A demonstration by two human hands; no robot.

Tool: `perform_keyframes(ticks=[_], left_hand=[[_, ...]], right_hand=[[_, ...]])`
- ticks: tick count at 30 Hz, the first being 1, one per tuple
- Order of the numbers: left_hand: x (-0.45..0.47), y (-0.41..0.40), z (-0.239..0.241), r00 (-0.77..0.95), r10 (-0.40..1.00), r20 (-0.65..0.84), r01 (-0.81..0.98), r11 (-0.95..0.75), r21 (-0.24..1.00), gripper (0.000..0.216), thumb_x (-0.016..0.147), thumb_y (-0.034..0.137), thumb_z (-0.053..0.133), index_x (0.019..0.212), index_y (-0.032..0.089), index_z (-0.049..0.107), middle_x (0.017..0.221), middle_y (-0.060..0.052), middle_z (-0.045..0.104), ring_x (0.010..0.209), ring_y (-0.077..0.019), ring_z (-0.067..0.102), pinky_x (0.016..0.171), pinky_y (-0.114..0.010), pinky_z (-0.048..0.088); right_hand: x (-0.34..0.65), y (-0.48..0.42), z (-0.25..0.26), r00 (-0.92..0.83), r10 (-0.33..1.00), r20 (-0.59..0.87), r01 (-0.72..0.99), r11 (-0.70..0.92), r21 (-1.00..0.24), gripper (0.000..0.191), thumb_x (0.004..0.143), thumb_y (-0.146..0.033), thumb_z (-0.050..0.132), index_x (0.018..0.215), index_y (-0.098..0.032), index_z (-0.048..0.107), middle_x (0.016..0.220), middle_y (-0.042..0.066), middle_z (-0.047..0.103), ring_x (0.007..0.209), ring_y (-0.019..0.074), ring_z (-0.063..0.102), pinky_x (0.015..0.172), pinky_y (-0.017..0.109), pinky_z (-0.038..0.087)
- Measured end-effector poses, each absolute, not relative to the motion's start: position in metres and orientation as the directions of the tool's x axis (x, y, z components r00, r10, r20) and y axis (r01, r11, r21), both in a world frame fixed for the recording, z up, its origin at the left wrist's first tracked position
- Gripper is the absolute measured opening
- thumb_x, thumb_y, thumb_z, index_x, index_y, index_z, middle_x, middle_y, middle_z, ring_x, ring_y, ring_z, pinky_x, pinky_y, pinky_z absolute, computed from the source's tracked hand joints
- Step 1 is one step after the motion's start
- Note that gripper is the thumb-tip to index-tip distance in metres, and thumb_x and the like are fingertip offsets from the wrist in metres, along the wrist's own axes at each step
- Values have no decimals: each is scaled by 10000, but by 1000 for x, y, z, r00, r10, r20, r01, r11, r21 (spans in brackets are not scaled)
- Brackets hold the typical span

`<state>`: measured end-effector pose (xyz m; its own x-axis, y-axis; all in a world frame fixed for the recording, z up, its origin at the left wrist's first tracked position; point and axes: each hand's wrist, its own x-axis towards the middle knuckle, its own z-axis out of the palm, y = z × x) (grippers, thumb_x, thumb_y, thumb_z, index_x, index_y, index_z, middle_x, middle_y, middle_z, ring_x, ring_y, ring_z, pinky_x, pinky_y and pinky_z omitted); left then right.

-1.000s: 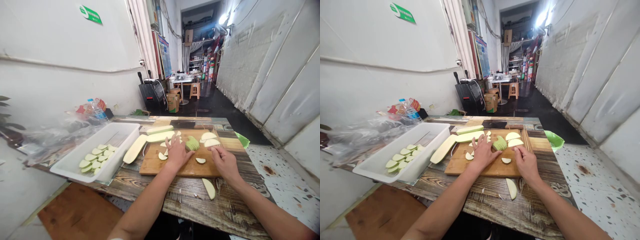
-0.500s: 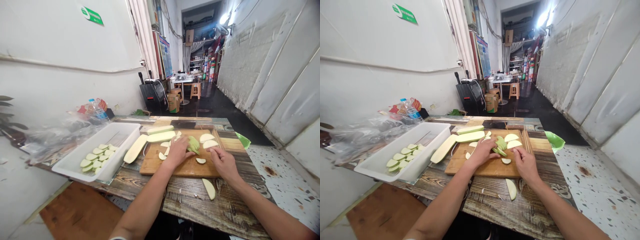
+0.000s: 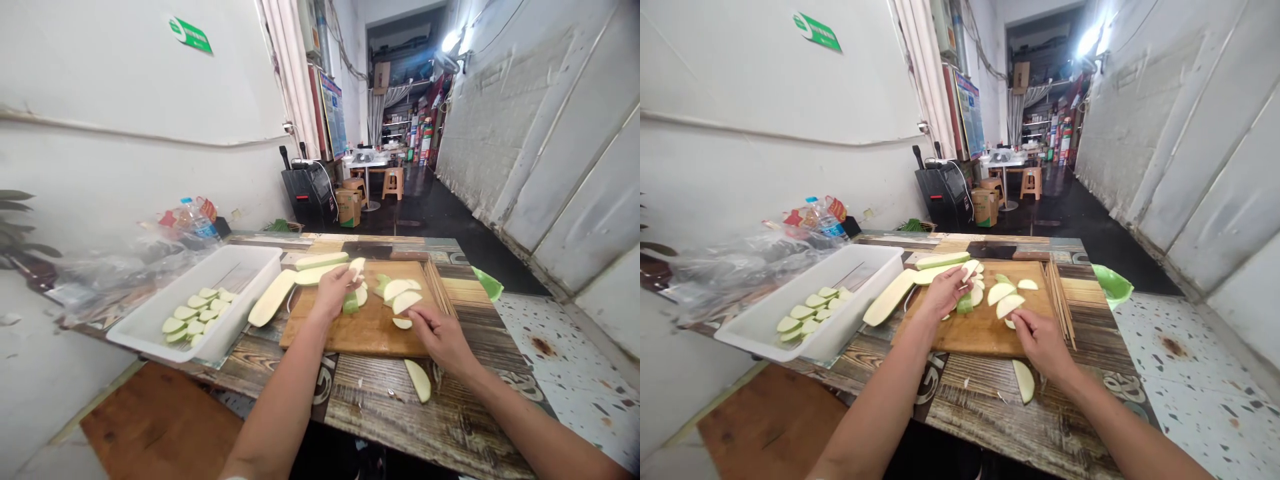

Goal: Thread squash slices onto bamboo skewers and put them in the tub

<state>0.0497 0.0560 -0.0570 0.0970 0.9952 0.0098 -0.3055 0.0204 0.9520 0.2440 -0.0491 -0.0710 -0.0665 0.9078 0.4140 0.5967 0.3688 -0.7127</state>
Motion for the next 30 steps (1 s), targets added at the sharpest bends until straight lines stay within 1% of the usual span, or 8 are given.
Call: perform_keyframes(ticks=[2,5,7,9,11,13,18,30], left_hand=[[48,58,-55,122,985,-125,-480,169,861,124,746,175,604,832,91,636,820,-89,661,533,-54,527,615,-212,482],[45,59,-54,143,975,-171,-582,223,782,95,763,132,585,834,79,621,868,-117,665,479,-30,493,566,-191,487],[44,58,-54,156,975,-158,-585,220,781,112,766,132,589,864,82,612,923,-133,660,537,-52,548,603,-208,506],[43,57,-54,179,973,-147,-576,225,786,143,765,142,600,894,82,604,971,-149,649,667,-103,618,677,-241,520],[44,56,-54,194,969,-153,-576,239,782,148,770,146,598,899,73,593,996,-167,639,793,-163,643,750,-286,520],[45,56,-53,189,966,-176,-583,254,772,130,785,147,579,887,66,580,996,-183,637,850,-206,645,786,-328,517],[47,56,-53,178,962,-207,-609,273,745,114,797,132,553,885,58,558,993,-195,639,897,-248,636,810,-365,518],[48,56,-53,162,967,-194,-627,253,737,102,782,111,564,864,51,554,1003,-209,632,907,-262,633,834,-387,512]], right_hand=[[240,-52,-72,-142,912,385,610,387,-692,309,859,-337,395,778,-174,645,677,31,659,609,160,578,567,249,417],[236,-55,-76,-191,911,365,620,400,-675,294,866,-309,391,798,-176,644,689,33,665,608,162,585,575,256,418],[236,-55,-79,-195,910,366,620,403,-673,276,863,-300,402,810,-177,644,704,34,669,625,165,596,586,256,422],[236,-55,-81,-189,912,363,624,397,-673,269,861,-300,408,822,-178,644,708,34,670,631,167,600,591,255,425],[236,-54,-82,-183,914,363,631,392,-669,275,863,-301,404,819,-178,646,697,34,669,621,167,597,585,255,426],[237,-54,-82,-176,912,370,633,393,-667,282,863,-300,400,821,-175,650,698,36,671,620,168,596,586,257,428],[236,-54,-82,-176,913,368,626,393,-674,289,861,-302,406,852,-168,661,693,36,669,612,171,595,581,261,422],[235,-55,-81,-171,919,355,617,381,-689,302,859,-306,405,856,-165,671,651,30,656,569,168,575,546,256,412]])
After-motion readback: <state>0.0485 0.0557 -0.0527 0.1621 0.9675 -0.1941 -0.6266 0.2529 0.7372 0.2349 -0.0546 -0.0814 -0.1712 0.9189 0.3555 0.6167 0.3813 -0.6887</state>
